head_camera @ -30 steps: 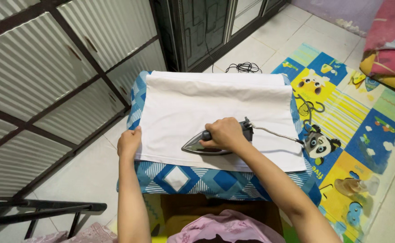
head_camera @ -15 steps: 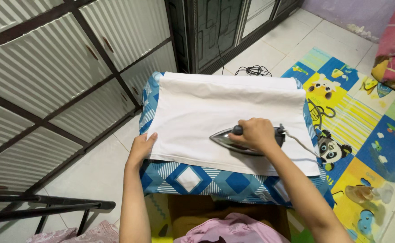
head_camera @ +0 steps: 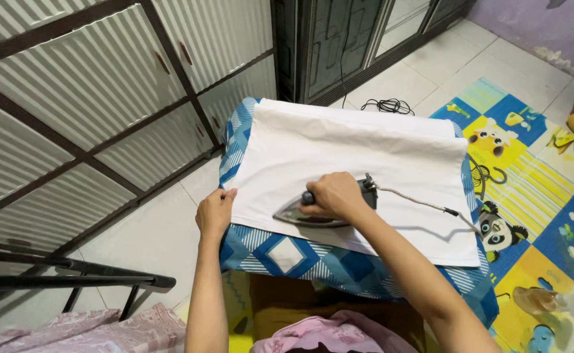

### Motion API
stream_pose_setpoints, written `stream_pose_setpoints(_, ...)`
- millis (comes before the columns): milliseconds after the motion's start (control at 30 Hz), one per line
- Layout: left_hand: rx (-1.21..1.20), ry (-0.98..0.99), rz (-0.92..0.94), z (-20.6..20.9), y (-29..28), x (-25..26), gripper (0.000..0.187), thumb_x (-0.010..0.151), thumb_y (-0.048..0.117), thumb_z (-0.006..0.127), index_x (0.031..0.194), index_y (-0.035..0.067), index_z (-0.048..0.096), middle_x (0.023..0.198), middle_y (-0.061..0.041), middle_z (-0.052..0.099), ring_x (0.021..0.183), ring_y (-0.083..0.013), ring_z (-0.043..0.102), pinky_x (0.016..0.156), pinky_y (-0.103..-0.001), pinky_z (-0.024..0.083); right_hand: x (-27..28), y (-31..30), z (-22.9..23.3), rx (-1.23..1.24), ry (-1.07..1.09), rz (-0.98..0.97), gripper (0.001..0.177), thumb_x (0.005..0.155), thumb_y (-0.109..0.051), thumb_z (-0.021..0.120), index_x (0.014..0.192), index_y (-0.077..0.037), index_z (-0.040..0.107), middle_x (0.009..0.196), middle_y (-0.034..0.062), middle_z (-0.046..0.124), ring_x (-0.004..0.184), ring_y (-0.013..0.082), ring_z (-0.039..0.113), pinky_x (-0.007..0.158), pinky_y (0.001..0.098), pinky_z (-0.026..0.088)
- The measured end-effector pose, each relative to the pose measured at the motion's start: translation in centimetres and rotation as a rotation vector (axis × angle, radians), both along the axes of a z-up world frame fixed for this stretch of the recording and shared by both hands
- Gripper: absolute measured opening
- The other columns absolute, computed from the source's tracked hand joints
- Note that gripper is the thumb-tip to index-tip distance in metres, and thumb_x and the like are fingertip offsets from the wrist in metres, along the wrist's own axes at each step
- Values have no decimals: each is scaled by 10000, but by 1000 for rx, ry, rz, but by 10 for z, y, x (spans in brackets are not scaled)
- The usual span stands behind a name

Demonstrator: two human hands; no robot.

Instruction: The person irons a white t-shirt with a colorful graphic on a blue patterned mat. They use an electric iron to smooth the front of the shirt, then flip it over to iron the back. The person repeatedly moves the iron across the fabric and adjusts the shirt's position to ensure even coverage.

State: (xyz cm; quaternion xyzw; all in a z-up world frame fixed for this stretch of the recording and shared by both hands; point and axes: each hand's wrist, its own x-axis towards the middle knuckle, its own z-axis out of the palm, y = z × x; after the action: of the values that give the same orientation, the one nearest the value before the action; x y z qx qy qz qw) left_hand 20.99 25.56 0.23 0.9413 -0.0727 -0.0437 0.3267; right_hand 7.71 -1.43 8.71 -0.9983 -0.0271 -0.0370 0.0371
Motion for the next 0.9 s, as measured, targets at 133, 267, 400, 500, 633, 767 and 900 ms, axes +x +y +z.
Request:
stream_pose_setpoints(133,-91,-4,-7,-13,3,5,434,927,519,641,884,103,755,777,-130,735,779,-353,704,703,-452,525,-10,0,2,18,-18,21,538,733,-671,733,727,-133,717,628,112,698,590,319,688,543,452,527)
stream_pose_setpoints(267,-159,-73,-35,-28,9,9,438,978,486,619,878,78,744,748,-167,701,739,-379,673,662,-462,508,1,23,0,34,-18,-248,541,797,-662,718,773,-122,710,640,112,687,571,299,692,536,430,534)
stream_pose_setpoints(400,-270,-84,-59,-40,16,10,434,1013,423,605,862,29,703,731,-191,672,674,-364,660,640,-430,500,7,32,5,35,-18,-22,513,739,-647,746,745,-134,727,620,114,689,582,312,689,532,442,529)
stream_pose_setpoints(500,-367,-110,-63,-54,16,14,396,1015,376,602,869,21,703,736,-183,685,656,-324,661,631,-408,506,11,43,5,45,-13,25,536,752,-656,743,755,-120,727,627,121,697,597,313,694,548,444,536)
stream_pose_setpoints(633,-623,-307,-45,-89,22,30,398,1070,348,564,919,7,704,779,-107,717,703,-206,665,653,-360,519,27,71,2,72,-1,-145,509,795,-631,730,807,-122,733,664,128,710,608,308,708,567,432,555)
stream_pose_setpoints(767,-1047,-1,354,-123,30,32,428,1106,379,491,981,9,666,622,0,455,548,-103,405,486,-283,310,49,97,3,92,-72,-54,484,731,-589,780,783,-109,743,672,141,712,622,332,708,576,449,553)
stream_pose_setpoints(900,-1197,-180,587,-126,32,30,425,1103,428,423,1058,31,568,644,22,452,546,-60,406,475,-226,316,67,122,6,119,-62,-14,427,713,-532,793,774,-111,751,690,144,715,633,335,711,588,448,556)
